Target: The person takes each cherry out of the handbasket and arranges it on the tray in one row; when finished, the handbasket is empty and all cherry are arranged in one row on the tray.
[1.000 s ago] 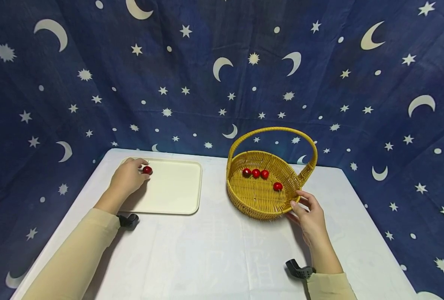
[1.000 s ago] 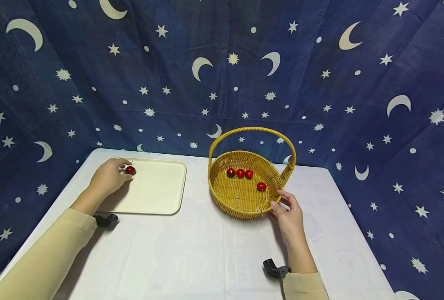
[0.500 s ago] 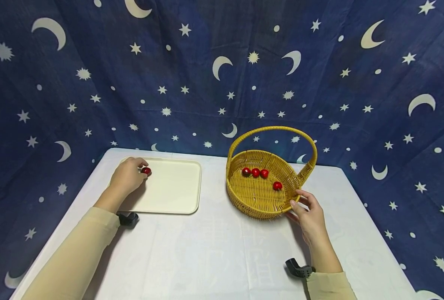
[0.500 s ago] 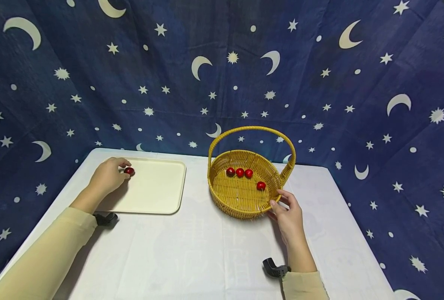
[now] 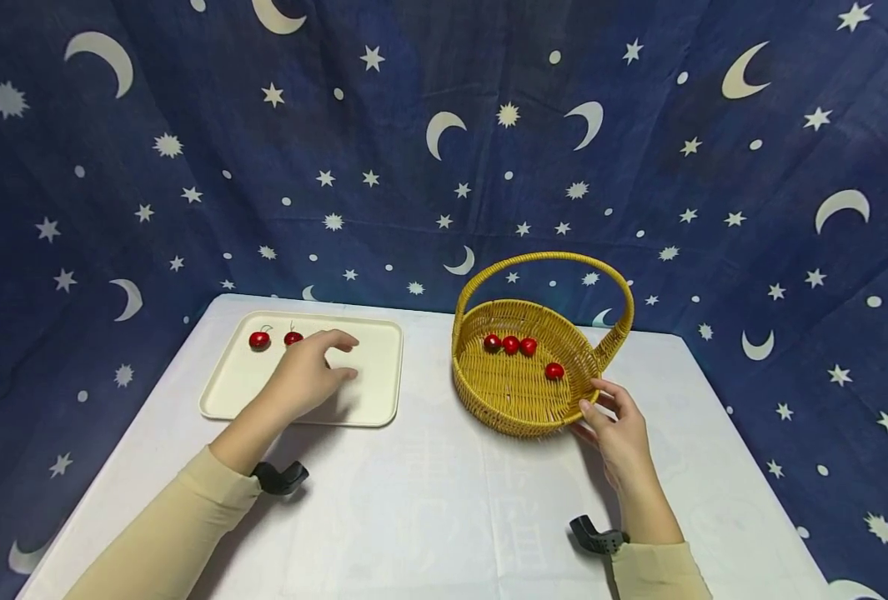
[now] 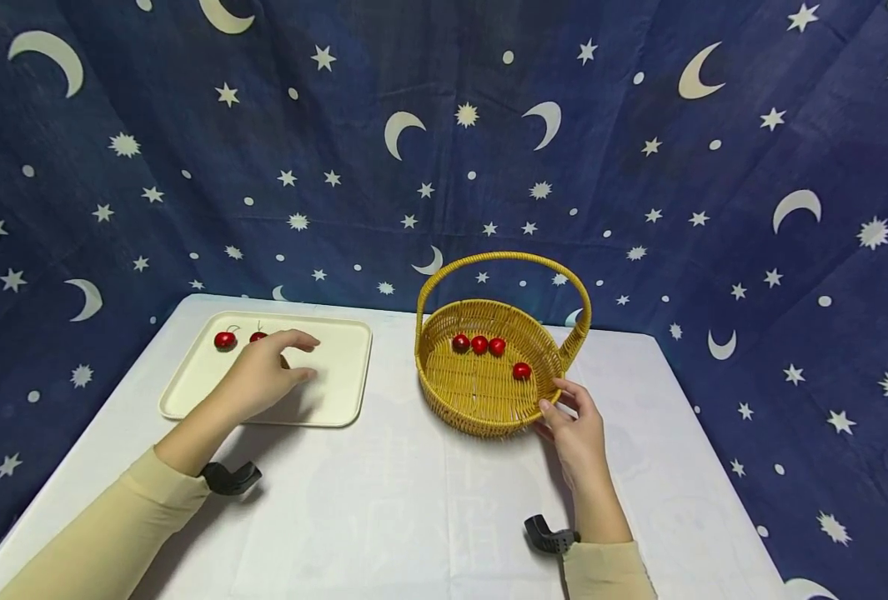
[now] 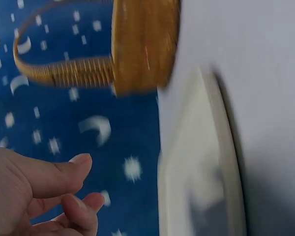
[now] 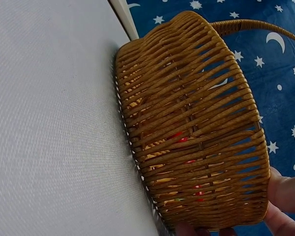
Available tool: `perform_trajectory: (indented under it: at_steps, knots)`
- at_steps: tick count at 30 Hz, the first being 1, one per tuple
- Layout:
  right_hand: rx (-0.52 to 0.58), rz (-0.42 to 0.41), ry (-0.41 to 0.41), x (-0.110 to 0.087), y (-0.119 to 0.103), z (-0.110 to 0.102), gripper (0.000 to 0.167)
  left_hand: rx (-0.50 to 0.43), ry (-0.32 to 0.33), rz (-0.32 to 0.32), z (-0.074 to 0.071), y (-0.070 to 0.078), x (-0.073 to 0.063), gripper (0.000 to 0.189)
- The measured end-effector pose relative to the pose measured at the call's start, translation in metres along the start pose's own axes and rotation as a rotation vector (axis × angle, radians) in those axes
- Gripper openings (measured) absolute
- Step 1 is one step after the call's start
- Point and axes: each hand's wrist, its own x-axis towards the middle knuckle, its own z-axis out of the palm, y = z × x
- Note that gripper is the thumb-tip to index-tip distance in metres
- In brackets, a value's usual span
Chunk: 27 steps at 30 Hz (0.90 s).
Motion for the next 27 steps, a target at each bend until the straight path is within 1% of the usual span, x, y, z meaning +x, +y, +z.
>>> perform_trajectory:
  at_steps: [7,10,13,16,20,23,27]
  knots:
    - [0.003,0.013,-0.002,0.000,0.001,-0.001,0.052,-0.092,-0.112,0.093,0.027,0.068,-0.003,0.044]
    - [0.010,0.012,-0.005,0.000,0.000,-0.001,0.052,-0.117,-0.142,0.132,0.038,0.091,-0.002,0.042]
    - [0.017,0.004,-0.012,0.000,0.000,-0.001,0.052,-0.138,-0.164,0.176,0.049,0.110,0.003,0.040]
    - [0.023,0.000,-0.021,0.001,0.000,-0.002,0.052,-0.167,-0.199,0.209,0.061,0.126,0.013,0.040]
    - [0.032,0.004,-0.027,0.002,0.001,-0.002,0.052,-0.218,-0.264,0.214,0.078,0.143,0.031,0.043]
    - [0.033,0.011,-0.028,0.002,0.001,-0.001,0.052,-0.232,-0.288,0.210,0.090,0.149,0.046,0.046]
    - [0.031,0.018,-0.022,0.002,0.001,-0.002,0.053,-0.205,-0.312,0.204,0.106,0.152,0.062,0.049]
